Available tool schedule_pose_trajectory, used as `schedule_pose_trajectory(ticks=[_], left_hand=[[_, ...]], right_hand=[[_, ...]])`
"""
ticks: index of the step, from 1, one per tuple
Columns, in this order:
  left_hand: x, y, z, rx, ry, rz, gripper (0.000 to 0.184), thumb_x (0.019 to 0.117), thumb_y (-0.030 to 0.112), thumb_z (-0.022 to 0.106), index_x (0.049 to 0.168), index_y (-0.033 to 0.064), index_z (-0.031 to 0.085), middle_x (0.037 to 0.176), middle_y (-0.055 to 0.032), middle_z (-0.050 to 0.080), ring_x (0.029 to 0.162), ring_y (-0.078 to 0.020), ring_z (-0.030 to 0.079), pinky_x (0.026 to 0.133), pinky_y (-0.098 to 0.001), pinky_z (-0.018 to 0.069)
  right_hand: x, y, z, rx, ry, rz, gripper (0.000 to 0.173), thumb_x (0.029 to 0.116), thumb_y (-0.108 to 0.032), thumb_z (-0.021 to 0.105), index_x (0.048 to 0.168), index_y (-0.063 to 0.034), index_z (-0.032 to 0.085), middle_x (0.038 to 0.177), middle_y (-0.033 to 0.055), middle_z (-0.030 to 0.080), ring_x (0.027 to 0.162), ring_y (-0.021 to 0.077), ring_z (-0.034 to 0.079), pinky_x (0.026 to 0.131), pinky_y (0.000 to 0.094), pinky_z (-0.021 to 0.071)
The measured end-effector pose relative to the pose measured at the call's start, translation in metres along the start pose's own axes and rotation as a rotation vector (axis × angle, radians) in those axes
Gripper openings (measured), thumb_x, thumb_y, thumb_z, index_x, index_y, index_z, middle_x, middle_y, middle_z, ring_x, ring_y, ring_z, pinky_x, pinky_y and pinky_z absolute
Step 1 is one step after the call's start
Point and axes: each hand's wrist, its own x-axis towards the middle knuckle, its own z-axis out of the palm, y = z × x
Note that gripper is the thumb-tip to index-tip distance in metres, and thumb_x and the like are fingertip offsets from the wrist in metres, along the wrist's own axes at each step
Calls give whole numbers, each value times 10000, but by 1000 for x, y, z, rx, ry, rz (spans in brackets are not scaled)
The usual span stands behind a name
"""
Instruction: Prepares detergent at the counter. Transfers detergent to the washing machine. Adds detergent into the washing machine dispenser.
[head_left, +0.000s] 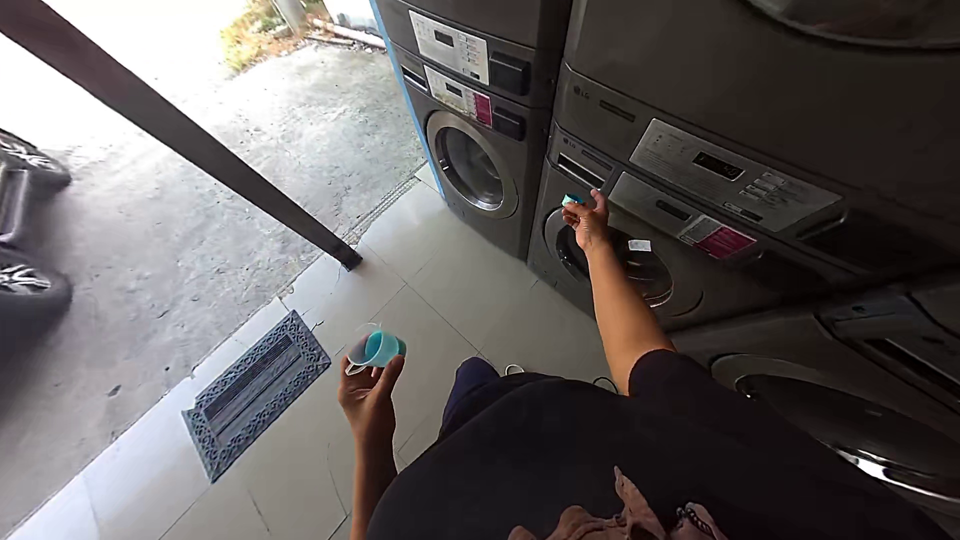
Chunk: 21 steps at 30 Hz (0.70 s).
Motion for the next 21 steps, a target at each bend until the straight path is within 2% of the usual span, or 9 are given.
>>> schedule_pose_trajectory(ticks=[3, 5, 7, 12, 15, 17, 19, 21], left_hand=[[68, -30, -1, 31, -11, 4, 624, 763, 58, 841, 1301, -13, 534, 1142, -12, 726, 1052, -130, 710, 929, -314, 609], [116, -51, -1, 43, -50, -8, 614, 760, 32, 827, 1294, -12, 527, 1149, -9, 721, 1060, -121, 705, 937, -305, 603], [167, -63, 9, 45, -119, -40, 607, 765, -10, 797, 1296, -32, 502, 1160, -17, 706, 1067, -113, 699, 942, -294, 600], [292, -82, 53, 6, -379, -83, 618, 764, -14, 798, 1303, -41, 496, 1147, -15, 713, 1050, -112, 704, 931, -292, 604], [356, -104, 95, 22, -582, -91, 685, 746, 66, 849, 1316, -45, 486, 1187, -41, 680, 1079, -138, 687, 942, -315, 599], [385, -115, 133, 15, -710, -82, 707, 741, 101, 869, 1319, -47, 490, 1210, -58, 658, 1105, -152, 671, 958, -335, 590], [401, -122, 175, 6, -852, -56, 685, 755, 136, 873, 1305, -35, 502, 1219, -57, 656, 1132, -155, 660, 980, -360, 578], [404, -125, 217, 19, -980, -4, 636, 775, 168, 862, 1287, -11, 532, 1227, -39, 650, 1163, -136, 639, 1008, -371, 559]], right_hand=[[57, 3, 29, 153, 106, 9, 850, 896, 57, 661, 1574, -133, 184, 1134, 175, 591, 827, 229, 671, 672, 353, 585], [82, 4, 39, 345, 168, -23, 666, 928, 51, 605, 1495, -135, 309, 1093, 156, 598, 814, 238, 661, 658, 363, 576], [90, 8, 44, 490, 175, -50, 509, 987, 5, 536, 1434, -153, 351, 1111, 130, 595, 846, 234, 660, 685, 369, 578], [91, 11, 51, 529, 222, -36, 465, 1027, -40, 464, 1453, -178, 339, 1139, 154, 600, 867, 284, 687, 736, 423, 609], [70, 22, 61, 468, 255, -11, 519, 1035, -42, 460, 1494, -193, 270, 1147, 171, 616, 895, 297, 701, 780, 438, 609], [37, 34, 71, 418, 246, 8, 522, 1045, -72, 463, 1505, -221, 266, 1182, 154, 637, 919, 278, 709, 802, 423, 608], [-2, 49, 79, 363, 213, 57, 549, 1051, -99, 463, 1521, -262, 230, 1230, 137, 646, 946, 260, 715, 823, 401, 607], [-36, 65, 82, 322, 179, 112, 668, 1034, -89, 497, 1568, -245, 127, 1223, 167, 659, 965, 281, 720, 840, 413, 606]])
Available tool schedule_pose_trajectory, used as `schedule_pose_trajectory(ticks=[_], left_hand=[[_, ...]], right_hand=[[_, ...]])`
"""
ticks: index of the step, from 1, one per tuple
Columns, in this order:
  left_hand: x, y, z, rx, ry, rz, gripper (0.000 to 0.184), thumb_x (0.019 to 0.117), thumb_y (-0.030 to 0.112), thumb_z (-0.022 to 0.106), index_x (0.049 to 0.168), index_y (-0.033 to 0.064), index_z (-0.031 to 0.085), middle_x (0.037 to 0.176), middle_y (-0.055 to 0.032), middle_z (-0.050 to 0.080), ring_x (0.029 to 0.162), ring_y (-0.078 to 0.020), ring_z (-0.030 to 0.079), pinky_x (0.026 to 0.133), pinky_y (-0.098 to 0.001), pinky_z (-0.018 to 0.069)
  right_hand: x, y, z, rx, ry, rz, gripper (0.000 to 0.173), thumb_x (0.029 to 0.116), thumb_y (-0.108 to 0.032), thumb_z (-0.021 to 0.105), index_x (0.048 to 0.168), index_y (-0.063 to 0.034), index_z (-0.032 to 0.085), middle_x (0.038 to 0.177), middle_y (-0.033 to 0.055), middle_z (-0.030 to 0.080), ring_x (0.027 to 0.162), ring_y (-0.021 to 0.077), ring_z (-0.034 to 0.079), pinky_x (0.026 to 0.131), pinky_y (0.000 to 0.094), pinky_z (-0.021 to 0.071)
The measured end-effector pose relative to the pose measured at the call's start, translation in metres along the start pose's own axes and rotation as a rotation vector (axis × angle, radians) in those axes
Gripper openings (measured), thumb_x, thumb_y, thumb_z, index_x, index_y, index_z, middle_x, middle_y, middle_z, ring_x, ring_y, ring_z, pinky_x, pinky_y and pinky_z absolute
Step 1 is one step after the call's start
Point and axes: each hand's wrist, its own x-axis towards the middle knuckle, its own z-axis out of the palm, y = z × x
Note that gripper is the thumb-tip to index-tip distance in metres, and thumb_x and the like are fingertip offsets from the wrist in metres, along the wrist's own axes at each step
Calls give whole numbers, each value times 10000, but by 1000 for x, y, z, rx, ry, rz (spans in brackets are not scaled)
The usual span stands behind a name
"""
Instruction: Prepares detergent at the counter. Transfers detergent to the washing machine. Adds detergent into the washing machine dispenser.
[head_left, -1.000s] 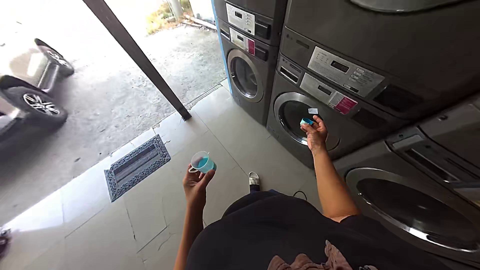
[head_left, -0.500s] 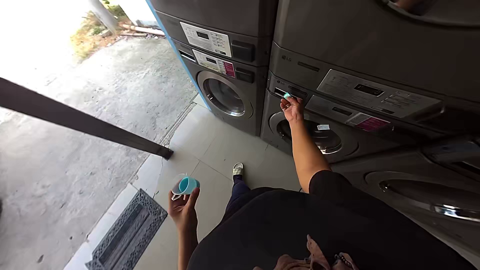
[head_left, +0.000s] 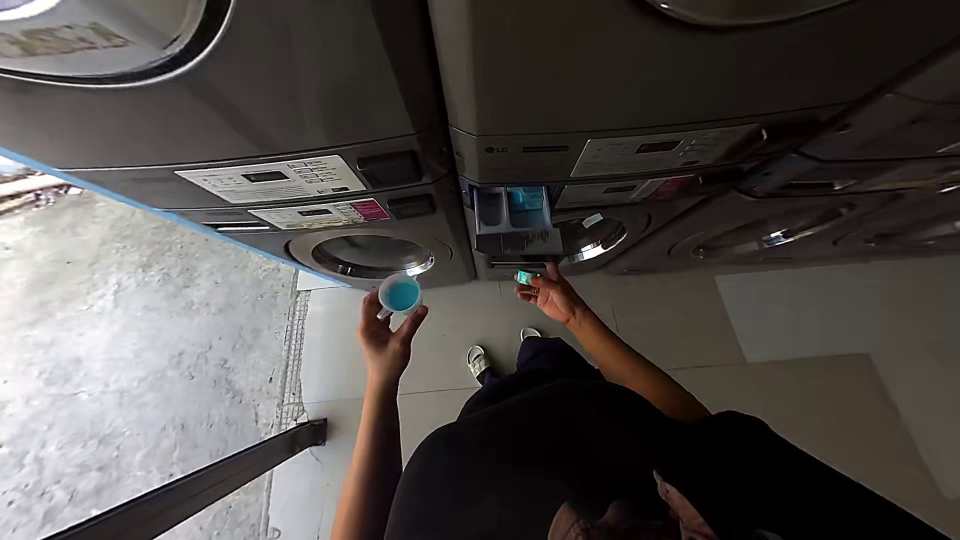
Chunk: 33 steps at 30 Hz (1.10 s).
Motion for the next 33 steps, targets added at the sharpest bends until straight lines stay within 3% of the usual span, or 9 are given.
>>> schedule_pose_trajectory(ticks=[3, 6, 9, 11, 13, 16, 19, 26, 33], left_hand=[[43, -7, 38, 38, -166, 38, 602, 792, 206, 855, 1291, 13, 578, 1250, -56, 648, 1188, -140, 619, 1019, -389, 543], [74, -16, 79, 46, -325, 64, 586, 819, 181, 854, 1304, -3, 583, 1264, -119, 656, 1186, -180, 635, 1027, -406, 540], [98, -23, 116, 109, -443, 96, 595, 850, 171, 831, 1361, 7, 573, 1314, -160, 642, 1220, -242, 622, 1040, -455, 514], [113, -25, 136, 199, -491, 90, 587, 860, 184, 826, 1369, 24, 581, 1308, -174, 650, 1209, -293, 623, 1028, -507, 504], [125, -27, 154, 297, -517, 97, 574, 858, 206, 832, 1347, 7, 606, 1272, -195, 671, 1180, -337, 638, 1019, -538, 502], [136, -25, 177, 462, -546, 83, 559, 849, 230, 833, 1321, -2, 645, 1252, -206, 687, 1174, -362, 646, 1037, -545, 489], [141, -20, 192, 585, -578, 71, 542, 862, 246, 826, 1324, 19, 654, 1263, -201, 684, 1195, -374, 636, 1043, -553, 481], [153, -10, 208, 840, -626, 52, 509, 896, 244, 792, 1348, 54, 655, 1224, -212, 693, 1196, -412, 617, 1026, -580, 477], [154, -8, 218, 1028, -632, 22, 498, 912, 243, 767, 1356, 53, 648, 1237, -208, 690, 1212, -415, 607, 1027, -567, 480]], right_hand=[[-37, 19, -6, -12, -17, 44, 870, 956, -93, 600, 1580, -199, 4, 1217, 195, 652, 994, 312, 721, 855, 443, 615], [-57, 18, -5, -26, 5, 106, 923, 895, -92, 667, 1566, -159, 36, 1208, 184, 647, 952, 303, 729, 808, 430, 629], [-70, -10, -6, -401, -55, 127, 740, 835, -49, 723, 1458, 45, 334, 1169, 171, 668, 941, 232, 713, 826, 385, 612], [-81, -50, -1, -672, -118, 18, 667, 789, -105, 799, 1357, 65, 494, 1154, 123, 691, 972, 153, 699, 868, 330, 594], [-85, -86, 4, -753, -35, -224, 610, 790, -159, 802, 1301, 63, 553, 1140, 97, 702, 986, 120, 695, 880, 313, 593], [-44, -118, 0, -768, 185, -510, 549, 791, -57, 814, 1267, 73, 576, 1121, 143, 685, 973, 161, 687, 879, 348, 591], [27, -124, -14, -785, 209, -645, 556, 795, -28, 804, 1278, 103, 561, 1151, 221, 663, 996, 232, 682, 884, 383, 582], [104, -110, -12, -775, 87, -636, 543, 847, -23, 733, 1342, 94, 543, 1305, 275, 595, 1076, 297, 660, 917, 400, 563], [115, -98, -10, -737, 169, -673, 590, 813, -58, 792, 1302, 83, 493, 1246, 248, 643, 1155, 308, 637, 983, 437, 522]])
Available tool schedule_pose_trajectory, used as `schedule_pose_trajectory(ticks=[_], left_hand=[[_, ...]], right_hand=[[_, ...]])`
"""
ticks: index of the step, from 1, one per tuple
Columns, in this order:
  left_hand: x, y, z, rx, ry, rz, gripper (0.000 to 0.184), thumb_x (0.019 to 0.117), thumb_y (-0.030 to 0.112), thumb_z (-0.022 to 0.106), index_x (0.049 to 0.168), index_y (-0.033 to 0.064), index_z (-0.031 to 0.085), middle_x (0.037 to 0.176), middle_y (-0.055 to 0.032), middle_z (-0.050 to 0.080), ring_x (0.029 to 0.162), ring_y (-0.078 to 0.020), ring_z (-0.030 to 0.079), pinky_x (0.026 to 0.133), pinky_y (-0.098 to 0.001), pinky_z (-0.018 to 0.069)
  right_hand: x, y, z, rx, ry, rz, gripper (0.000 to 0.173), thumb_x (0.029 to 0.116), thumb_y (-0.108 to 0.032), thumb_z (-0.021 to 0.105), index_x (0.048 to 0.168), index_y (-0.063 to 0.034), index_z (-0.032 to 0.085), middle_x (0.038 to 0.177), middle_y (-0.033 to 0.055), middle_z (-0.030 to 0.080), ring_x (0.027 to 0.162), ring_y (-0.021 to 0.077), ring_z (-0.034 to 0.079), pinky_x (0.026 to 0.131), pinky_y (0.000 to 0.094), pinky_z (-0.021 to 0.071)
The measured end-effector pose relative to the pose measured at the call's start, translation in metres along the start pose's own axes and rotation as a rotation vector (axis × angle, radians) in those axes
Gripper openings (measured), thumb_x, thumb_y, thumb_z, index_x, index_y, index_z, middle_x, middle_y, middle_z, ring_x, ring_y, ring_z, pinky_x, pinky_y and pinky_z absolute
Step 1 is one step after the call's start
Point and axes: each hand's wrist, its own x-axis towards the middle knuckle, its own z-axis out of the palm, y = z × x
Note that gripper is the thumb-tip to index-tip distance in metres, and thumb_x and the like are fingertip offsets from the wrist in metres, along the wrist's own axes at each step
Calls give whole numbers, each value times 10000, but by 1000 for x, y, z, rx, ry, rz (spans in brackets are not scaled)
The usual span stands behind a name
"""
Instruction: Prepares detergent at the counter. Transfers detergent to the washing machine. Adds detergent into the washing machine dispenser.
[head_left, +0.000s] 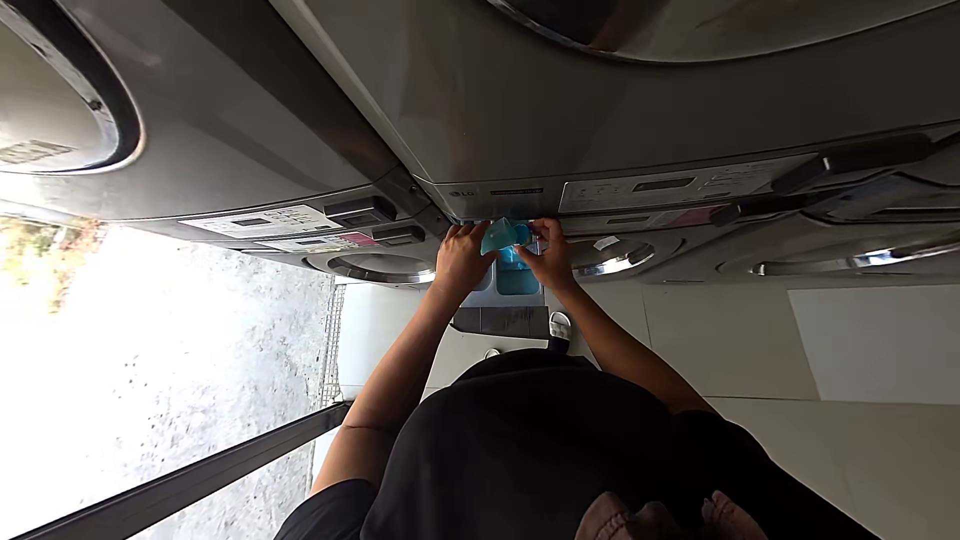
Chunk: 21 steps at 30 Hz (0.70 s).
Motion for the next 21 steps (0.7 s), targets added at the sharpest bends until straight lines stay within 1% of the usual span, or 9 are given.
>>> schedule_pose_trajectory(ticks=[3, 9, 12, 13, 15, 16, 17, 19, 21], left_hand=[[0, 4, 0, 25, -13, -21, 495, 919, 215, 757, 1366, 41, 636, 1256, -218, 678, 1232, -417, 595, 1040, -561, 473], [1, 8, 1, 69, -1, -24, 480, 929, 198, 744, 1367, 36, 634, 1265, -213, 676, 1251, -408, 588, 1052, -548, 466], [1, 7, 4, 21, 30, -20, 486, 921, 198, 757, 1356, 17, 635, 1241, -225, 684, 1217, -421, 605, 1036, -559, 475], [0, 5, 7, -16, 45, -32, 495, 918, 203, 764, 1357, 14, 631, 1238, -225, 686, 1209, -422, 610, 1026, -562, 481], [-5, 0, 17, -118, 106, -59, 516, 910, 220, 786, 1351, 7, 622, 1226, -228, 686, 1178, -427, 625, 993, -580, 496], [-7, -3, 24, -178, 138, -82, 532, 903, 226, 797, 1351, 4, 616, 1229, -232, 683, 1168, -429, 631, 983, -592, 500], [-8, -8, 31, -238, 158, -112, 550, 901, 234, 801, 1364, 8, 607, 1241, -231, 678, 1163, -425, 635, 982, -599, 499], [-10, -16, 43, -323, 184, -139, 575, 901, 241, 802, 1385, 13, 590, 1279, -229, 665, 1175, -416, 638, 1001, -599, 493], [-11, -21, 49, -345, 196, -127, 577, 905, 237, 798, 1391, 9, 585, 1296, -227, 659, 1185, -412, 637, 1013, -589, 491]], right_hand=[[-1, 2, 2, 15, 21, 11, 563, 812, -58, 795, 1260, 75, 481, 1246, 247, 647, 1163, 295, 628, 978, 423, 507], [-2, 2, 4, 31, 75, 38, 575, 815, -96, 814, 1247, 98, 488, 1209, 260, 645, 1125, 277, 634, 976, 395, 507], [-2, 3, 4, 40, 102, 20, 538, 818, -116, 814, 1210, 89, 508, 1151, 234, 641, 1066, 244, 627, 932, 370, 512], [-3, 3, 3, 20, 104, 6, 503, 830, -127, 806, 1189, 87, 528, 1138, 231, 636, 1054, 249, 620, 919, 373, 512], [-2, -1, -1, -114, 87, -54, 426, 865, -143, 771, 1161, 107, 593, 1127, 267, 642, 1064, 346, 619, 911, 453, 516], [-1, -6, -4, -230, 56, -100, 397, 888, -144, 745, 1164, 109, 614, 1123, 281, 653, 1075, 406, 621, 925, 505, 511], [2, -9, -6, -360, 33, -159, 371, 886, -143, 721, 1156, 100, 642, 1106, 278, 682, 1071, 440, 637, 948, 544, 494], [7, -16, -10, -585, -57, -205, 342, 893, -135, 696, 1167, 67, 675, 1091, 257, 710, 1077, 453, 659, 1015, 596, 445], [10, -25, -10, -695, -139, -156, 338, 899, -130, 694, 1194, 34, 688, 1070, 253, 701, 1089, 464, 634, 1042, 612, 408]])
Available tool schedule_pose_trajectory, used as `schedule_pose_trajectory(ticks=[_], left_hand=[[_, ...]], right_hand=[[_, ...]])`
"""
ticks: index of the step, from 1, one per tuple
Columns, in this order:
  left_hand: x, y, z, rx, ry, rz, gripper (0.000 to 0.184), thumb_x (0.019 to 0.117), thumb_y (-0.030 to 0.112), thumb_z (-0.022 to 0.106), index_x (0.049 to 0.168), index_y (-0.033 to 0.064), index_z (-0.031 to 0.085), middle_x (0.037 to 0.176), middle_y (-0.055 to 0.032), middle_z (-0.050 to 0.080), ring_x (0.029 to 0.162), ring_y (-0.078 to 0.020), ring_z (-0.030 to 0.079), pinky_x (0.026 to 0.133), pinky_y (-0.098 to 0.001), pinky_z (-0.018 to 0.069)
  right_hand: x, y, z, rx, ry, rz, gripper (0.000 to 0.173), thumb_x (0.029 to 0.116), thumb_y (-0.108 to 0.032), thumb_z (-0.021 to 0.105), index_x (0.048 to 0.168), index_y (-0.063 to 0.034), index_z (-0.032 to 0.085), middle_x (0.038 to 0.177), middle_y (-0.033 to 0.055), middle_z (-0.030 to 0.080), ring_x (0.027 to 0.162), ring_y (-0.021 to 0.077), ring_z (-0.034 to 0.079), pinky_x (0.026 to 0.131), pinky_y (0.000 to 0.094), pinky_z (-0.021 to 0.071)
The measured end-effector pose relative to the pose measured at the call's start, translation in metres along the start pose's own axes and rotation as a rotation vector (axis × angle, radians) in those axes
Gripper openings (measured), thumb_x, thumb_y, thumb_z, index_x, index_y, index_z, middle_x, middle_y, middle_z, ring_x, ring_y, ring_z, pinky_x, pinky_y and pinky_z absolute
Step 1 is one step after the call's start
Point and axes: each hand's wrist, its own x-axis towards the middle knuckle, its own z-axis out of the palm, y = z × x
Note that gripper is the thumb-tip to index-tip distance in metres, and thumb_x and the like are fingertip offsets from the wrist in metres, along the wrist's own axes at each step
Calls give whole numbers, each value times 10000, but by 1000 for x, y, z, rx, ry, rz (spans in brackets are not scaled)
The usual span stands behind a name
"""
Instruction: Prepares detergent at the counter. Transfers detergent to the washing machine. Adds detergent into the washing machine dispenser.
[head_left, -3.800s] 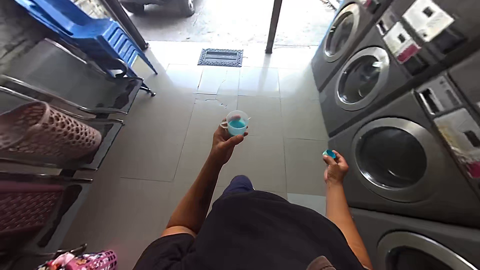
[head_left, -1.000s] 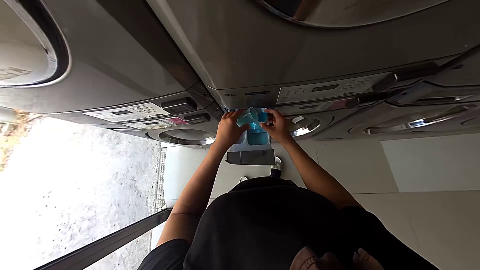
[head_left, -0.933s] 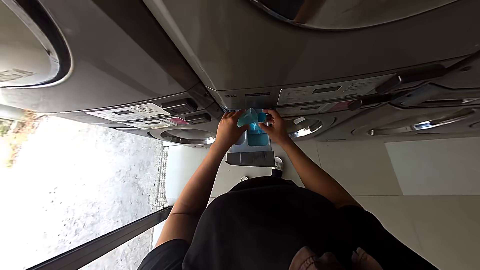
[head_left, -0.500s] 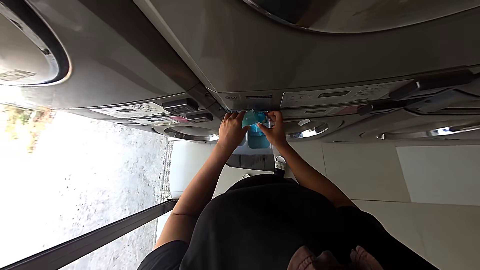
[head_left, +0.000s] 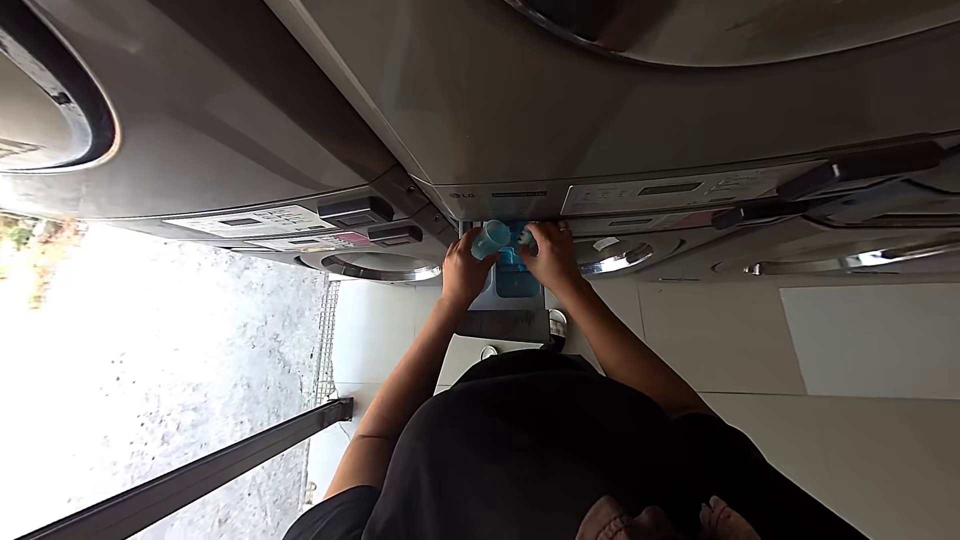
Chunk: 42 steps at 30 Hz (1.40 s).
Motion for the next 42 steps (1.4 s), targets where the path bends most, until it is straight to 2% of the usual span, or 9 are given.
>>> schedule_pose_trajectory(ticks=[2, 6, 12, 17, 24, 30, 34, 37, 42], left_hand=[[1, -1, -1, 15, 7, 42, 556, 906, 216, 794, 1382, 6, 596, 1286, -228, 665, 1193, -413, 634, 1018, -581, 490], [6, 7, -12, 106, 6, 146, 501, 914, 157, 772, 1375, 27, 624, 1304, -220, 658, 1228, -422, 603, 1036, -562, 479], [16, 28, -29, 344, -70, 284, 480, 910, 125, 744, 1373, 52, 640, 1293, -209, 663, 1251, -432, 580, 1069, -572, 446], [16, 53, -37, 486, -132, 278, 489, 900, 121, 761, 1370, 56, 641, 1260, -224, 660, 1223, -440, 577, 1058, -590, 433], [10, 75, -34, 585, -101, 310, 462, 890, 94, 752, 1339, 38, 654, 1193, -267, 651, 1185, -476, 569, 1025, -600, 435], [1, 94, -25, 629, -57, 368, 511, 839, 46, 778, 1335, 77, 662, 1217, -274, 605, 1201, -479, 529, 998, -595, 441], [1, 88, -18, 607, -13, 377, 483, 851, 66, 758, 1327, 95, 678, 1186, -262, 619, 1167, -466, 552, 980, -580, 449], [-3, 64, -15, 543, 61, 350, 477, 886, 147, 754, 1349, 80, 662, 1182, -268, 630, 1141, -473, 573, 964, -609, 454], [-17, 8, -4, 462, 98, 162, 541, 959, 357, 706, 1376, 23, 614, 1183, -243, 667, 1161, -453, 598, 1005, -606, 452]], right_hand=[[0, -5, -4, 36, -10, 40, 337, 893, -120, 702, 1193, 33, 691, 1068, 254, 700, 1086, 454, 636, 1043, 597, 413], [-7, 5, 2, 471, 92, 139, 425, 877, -61, 732, 1263, 82, 628, 1191, 268, 671, 1052, 361, 670, 933, 487, 541], [-16, 20, 24, 765, 197, 87, 503, 830, -25, 735, 1272, 111, 537, 1232, 236, 638, 1088, 227, 672, 955, 347, 556], [-16, 17, 31, 847, 231, 87, 544, 809, -20, 742, 1278, 117, 501, 1245, 229, 621, 1101, 199, 664, 967, 316, 549], [-21, 12, 32, 876, 263, 103, 523, 811, 42, 753, 1269, 83, 506, 1240, 214, 636, 1104, 226, 676, 959, 365, 564], [-25, 9, 29, 894, 259, 102, 540, 814, 23, 766, 1285, 7, 501, 1265, 164, 624, 1127, 208, 663, 943, 362, 572], [-24, 7, 27, 776, 245, 105, 466, 845, -32, 767, 1248, 36, 542, 1211, 192, 643, 1069, 237, 674, 911, 384, 574], [-23, -1, 18, 507, 223, 77, 391, 887, -74, 732, 1221, 81, 600, 1216, 261, 640, 1077, 349, 657, 911, 465, 553], [-10, -4, 14, 13, 119, 36, 377, 888, -138, 663, 1216, 47, 674, 1144, 295, 659, 1093, 493, 618, 911, 600, 496]])
